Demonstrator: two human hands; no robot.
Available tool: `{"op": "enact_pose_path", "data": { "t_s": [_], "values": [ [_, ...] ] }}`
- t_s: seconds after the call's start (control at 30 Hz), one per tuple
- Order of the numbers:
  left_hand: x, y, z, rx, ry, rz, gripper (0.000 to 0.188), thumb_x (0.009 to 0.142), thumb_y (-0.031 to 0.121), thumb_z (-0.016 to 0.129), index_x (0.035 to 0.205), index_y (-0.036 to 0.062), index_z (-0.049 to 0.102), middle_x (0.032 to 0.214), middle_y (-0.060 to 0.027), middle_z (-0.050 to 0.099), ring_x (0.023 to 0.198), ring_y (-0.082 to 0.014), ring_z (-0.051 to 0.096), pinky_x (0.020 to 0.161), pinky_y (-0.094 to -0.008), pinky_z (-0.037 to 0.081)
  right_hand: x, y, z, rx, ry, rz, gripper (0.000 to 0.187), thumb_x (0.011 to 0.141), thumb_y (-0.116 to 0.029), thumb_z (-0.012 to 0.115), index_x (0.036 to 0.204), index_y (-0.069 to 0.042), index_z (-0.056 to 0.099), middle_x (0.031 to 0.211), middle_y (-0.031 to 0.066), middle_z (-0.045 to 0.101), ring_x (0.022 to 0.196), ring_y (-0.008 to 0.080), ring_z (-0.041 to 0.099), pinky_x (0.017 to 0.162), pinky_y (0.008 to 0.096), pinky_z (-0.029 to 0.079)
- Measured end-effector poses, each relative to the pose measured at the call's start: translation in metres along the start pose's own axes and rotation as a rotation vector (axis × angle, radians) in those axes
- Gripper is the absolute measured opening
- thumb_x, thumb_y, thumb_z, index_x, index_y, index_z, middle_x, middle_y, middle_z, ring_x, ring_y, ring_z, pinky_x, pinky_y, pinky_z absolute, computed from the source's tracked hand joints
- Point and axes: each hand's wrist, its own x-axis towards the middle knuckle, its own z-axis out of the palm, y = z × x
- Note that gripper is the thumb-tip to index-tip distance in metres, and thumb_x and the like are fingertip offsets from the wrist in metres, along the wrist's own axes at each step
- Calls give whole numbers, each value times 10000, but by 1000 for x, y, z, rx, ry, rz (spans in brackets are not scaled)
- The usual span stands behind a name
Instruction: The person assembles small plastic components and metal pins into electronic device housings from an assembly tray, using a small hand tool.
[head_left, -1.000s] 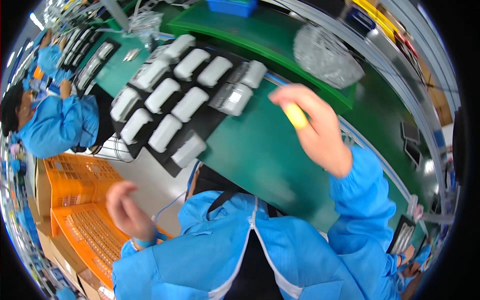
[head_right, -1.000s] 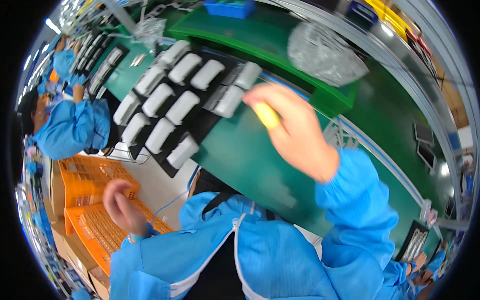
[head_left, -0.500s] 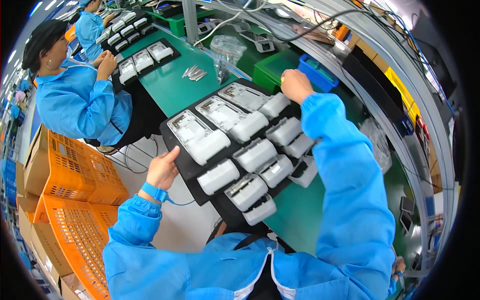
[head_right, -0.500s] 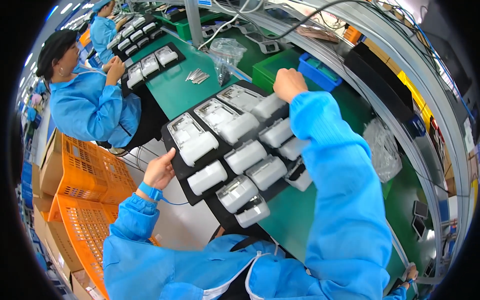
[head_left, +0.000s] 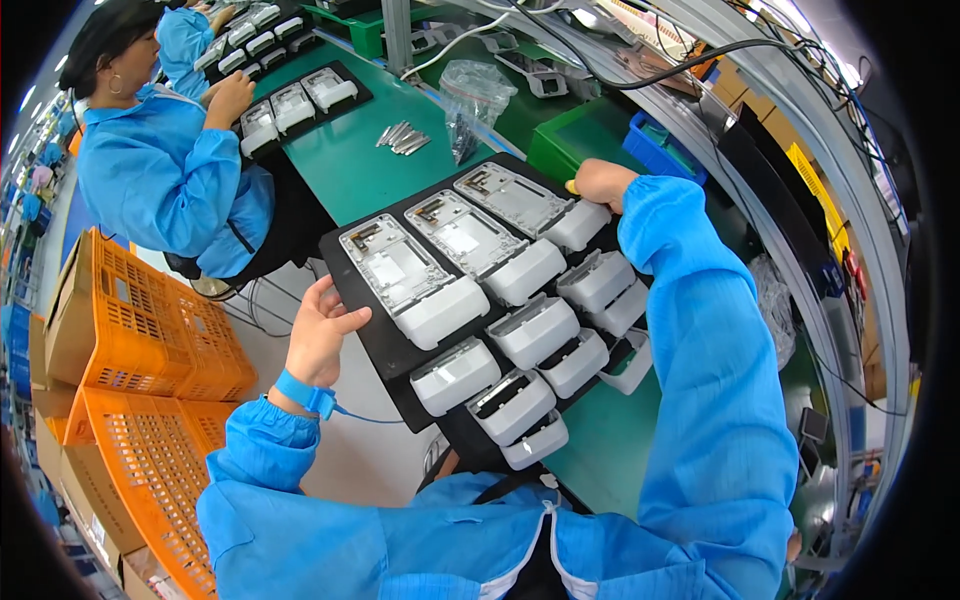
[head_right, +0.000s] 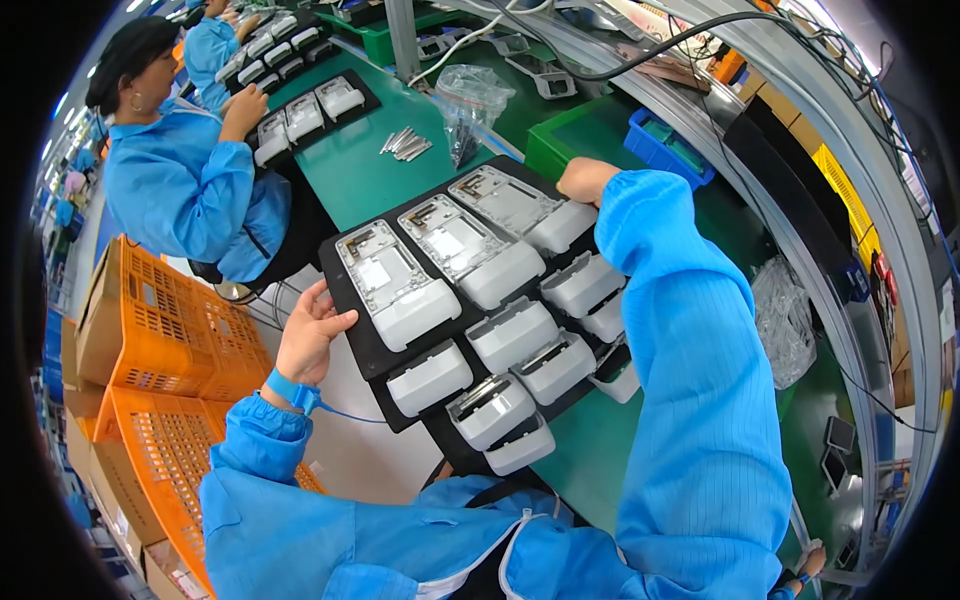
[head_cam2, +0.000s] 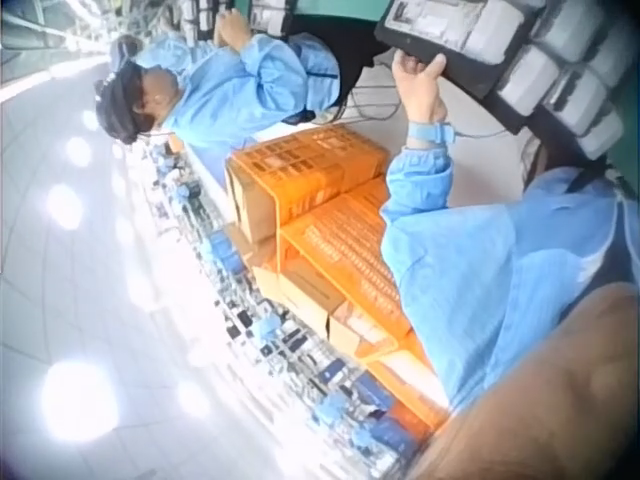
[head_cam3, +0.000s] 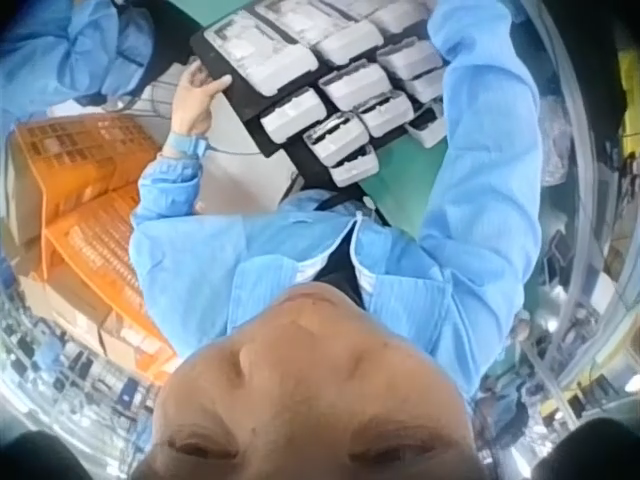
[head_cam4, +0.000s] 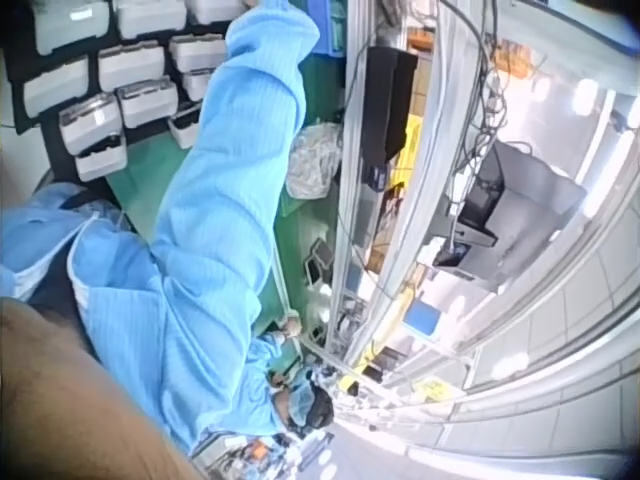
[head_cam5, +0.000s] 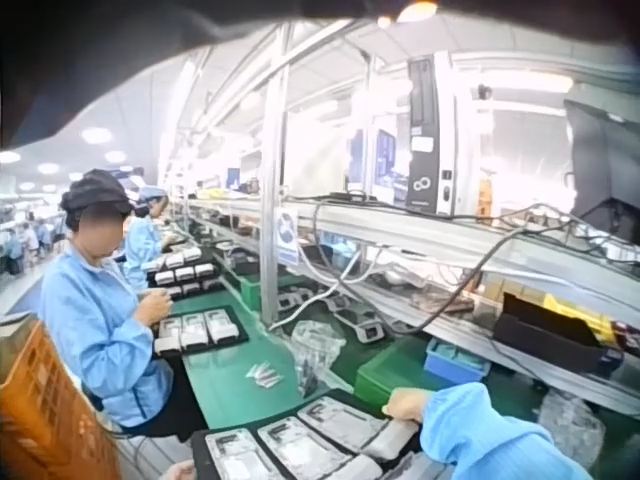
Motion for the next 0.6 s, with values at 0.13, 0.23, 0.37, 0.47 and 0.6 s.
{"op": "enact_pose_path", "data": {
  "t_s": [0.13, 0.23, 0.37, 0.47, 0.6],
  "values": [
    [-5, 8, 10, -331, -60, -14, 764, 775, -116, 579, 1415, 44, 194, 1195, -117, 539, 999, -203, 564, 851, -321, 468, 12, 24, -1, 235, 55, -4, 253, 881, -136, 542, 1022, 56, 628, 877, 162, 610, 716, 260, 577, 552, 419, 429],
    [-14, 15, 13, -360, -7, 1, 760, 780, -121, 567, 1414, 74, 195, 1179, -112, 540, 990, -211, 576, 802, -354, 500, -19, -3, -6, 447, 115, 2, 244, 870, -57, 503, 1044, 49, 636, 893, 178, 631, 726, 262, 604, 585, 394, 459],
    [-27, 34, 15, -359, 3, 56, 751, 774, -108, 586, 1397, 95, 220, 1155, -92, 533, 1011, -214, 564, 807, -374, 500, -21, 2, -15, 584, 170, -28, 243, 885, -18, 452, 1045, 47, 624, 920, 186, 635, 775, 260, 624, 652, 388, 496],
    [-45, 53, 11, -352, -37, 109, 726, 765, -99, 609, 1373, 87, 259, 1187, -75, 512, 1039, -207, 547, 840, -365, 488, -47, -6, -34, 640, 145, -28, 244, 884, -12, 459, 1069, 43, 608, 930, 174, 633, 783, 249, 629, 658, 377, 507],
    [-88, 76, 12, -329, -77, 221, 753, 768, -97, 595, 1403, 1, 201, 1332, -106, 403, 1173, -260, 476, 946, -353, 440, -87, -5, -55, 686, 162, -159, 250, 851, 8, 510, 1079, 29, 611, 934, 153, 635, 767, 232, 628, 632, 364, 512]
  ]
}}
